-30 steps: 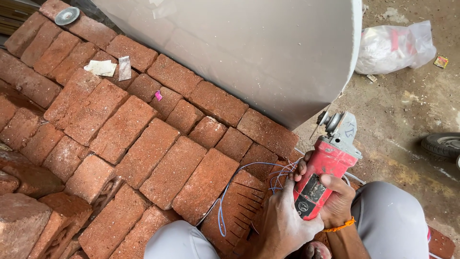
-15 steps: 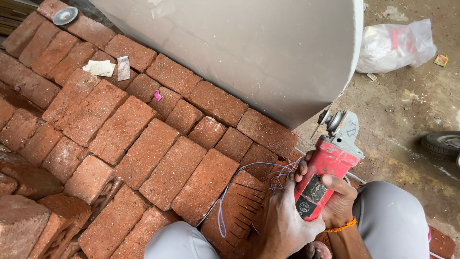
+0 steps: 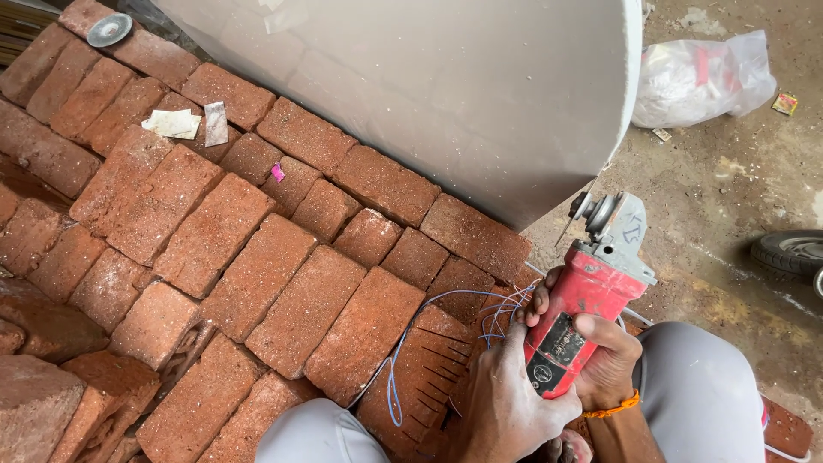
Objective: The person holds a white panel against a stack of bricks and uses a power grinder to cut along its curved edge. They briefly pause to reposition the panel before resuming the cutting process with the tool.
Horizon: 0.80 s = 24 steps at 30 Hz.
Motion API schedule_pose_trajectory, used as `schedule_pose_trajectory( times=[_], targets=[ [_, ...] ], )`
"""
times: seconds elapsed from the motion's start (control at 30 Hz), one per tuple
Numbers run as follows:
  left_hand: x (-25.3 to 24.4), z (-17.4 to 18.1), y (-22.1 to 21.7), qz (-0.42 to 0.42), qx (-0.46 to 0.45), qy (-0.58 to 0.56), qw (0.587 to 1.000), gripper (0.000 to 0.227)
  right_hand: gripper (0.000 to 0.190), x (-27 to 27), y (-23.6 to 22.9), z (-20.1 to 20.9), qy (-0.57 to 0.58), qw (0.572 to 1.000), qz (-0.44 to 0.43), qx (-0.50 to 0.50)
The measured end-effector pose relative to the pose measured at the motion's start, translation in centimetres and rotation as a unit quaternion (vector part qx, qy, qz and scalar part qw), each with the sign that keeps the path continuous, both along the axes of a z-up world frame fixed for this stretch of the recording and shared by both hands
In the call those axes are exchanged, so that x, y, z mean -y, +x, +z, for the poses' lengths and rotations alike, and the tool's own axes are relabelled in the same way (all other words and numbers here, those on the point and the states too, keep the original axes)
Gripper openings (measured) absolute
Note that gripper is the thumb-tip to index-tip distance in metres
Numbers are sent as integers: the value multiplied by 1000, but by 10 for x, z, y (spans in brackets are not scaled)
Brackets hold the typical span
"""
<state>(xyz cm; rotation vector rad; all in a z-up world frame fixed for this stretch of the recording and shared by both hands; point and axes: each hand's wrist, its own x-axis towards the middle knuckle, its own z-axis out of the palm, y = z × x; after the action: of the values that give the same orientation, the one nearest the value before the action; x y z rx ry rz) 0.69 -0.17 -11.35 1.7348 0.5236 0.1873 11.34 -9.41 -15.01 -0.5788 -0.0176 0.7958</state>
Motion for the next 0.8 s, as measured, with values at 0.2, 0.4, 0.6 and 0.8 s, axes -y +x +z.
schedule_pose_trajectory(
  times=[0.2, 0.4, 0.6, 0.8],
  targets=[
    [-3, 6, 2, -9, -19, -27, 999, 71, 62, 2, 0, -7, 6, 1000, 6, -15],
    [-2, 8, 0, -2, -32, -15, 999, 68, 63, 1, 0, 2, 4, 1000, 1, -4],
    [0, 4, 0, -10, -58, -26, 998, 68, 63, 3, 0, -2, -5, 1000, 6, -10],
    [-2, 10, 1, -7, -58, -20, 998, 65, 63, 1, 0, 4, -16, 1000, -4, -8]
  ],
)
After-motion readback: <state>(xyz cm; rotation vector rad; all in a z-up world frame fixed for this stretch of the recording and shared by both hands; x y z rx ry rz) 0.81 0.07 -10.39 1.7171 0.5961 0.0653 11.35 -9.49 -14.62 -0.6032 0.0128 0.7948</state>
